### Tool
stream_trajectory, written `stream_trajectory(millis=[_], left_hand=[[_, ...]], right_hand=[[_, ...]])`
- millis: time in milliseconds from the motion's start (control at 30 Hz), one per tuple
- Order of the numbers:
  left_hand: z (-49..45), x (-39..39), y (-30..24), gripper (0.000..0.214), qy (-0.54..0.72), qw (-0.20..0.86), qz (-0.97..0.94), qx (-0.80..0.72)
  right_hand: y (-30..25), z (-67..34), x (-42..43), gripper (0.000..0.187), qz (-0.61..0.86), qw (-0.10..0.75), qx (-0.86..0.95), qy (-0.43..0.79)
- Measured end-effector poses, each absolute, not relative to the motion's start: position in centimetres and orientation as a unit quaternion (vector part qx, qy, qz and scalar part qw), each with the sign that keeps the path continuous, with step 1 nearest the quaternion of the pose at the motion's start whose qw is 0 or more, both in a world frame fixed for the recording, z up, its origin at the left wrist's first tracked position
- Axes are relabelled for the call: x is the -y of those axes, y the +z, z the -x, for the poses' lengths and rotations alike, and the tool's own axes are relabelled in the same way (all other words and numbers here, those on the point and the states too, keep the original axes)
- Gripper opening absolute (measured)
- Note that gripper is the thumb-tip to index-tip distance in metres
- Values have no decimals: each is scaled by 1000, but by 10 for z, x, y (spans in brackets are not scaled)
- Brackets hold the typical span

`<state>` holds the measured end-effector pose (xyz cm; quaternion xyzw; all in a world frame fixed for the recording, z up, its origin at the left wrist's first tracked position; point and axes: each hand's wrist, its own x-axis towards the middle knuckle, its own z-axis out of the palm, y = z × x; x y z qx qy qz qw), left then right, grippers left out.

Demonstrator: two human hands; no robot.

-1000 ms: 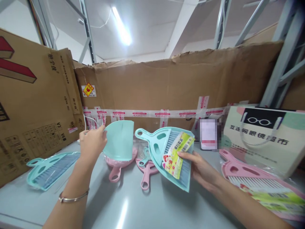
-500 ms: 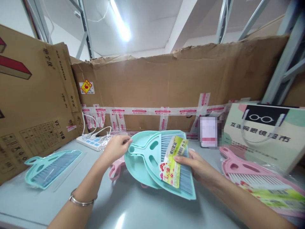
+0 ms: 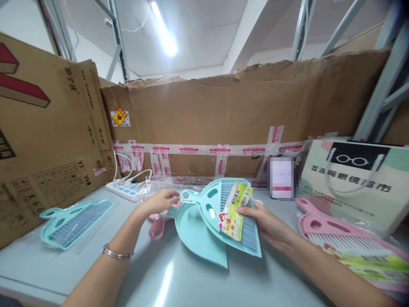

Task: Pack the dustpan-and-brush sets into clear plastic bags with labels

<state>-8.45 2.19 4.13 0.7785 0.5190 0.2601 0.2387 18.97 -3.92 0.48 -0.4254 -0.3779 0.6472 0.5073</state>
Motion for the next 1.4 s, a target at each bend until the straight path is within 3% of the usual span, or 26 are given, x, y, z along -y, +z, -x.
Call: stream_trajectory(millis=[333,467,567,767,900,1100,1200,1300,1400], left_hand=[[104,-18,51,44,67,313,-766,-558],[100,-21,47,27,52,276,-812,-512],[103,-25,50,22,99,230,-840,-482],[128,-38,59,27,342,120,-743,-562],[104,-43,41,24,371,159,-724,-560],[62,-43,15,29,320,197,-783,-496],[80,-47,15,38,282,127,-805,-507],[102,-51,15,57,150,76,-824,-542],[111,-56,12,38,87,28,-818,-568]], right_hand=[[8,-192,37,29,422,562,335,628],[7,-193,36,33,416,570,338,623],[8,-195,34,38,407,592,319,618],[17,-200,30,37,386,655,277,587],[17,-200,29,32,389,663,258,585],[13,-199,29,32,393,655,258,592],[12,-199,29,34,397,651,264,590],[10,-199,28,36,397,648,260,596],[9,-199,28,36,392,648,253,601]])
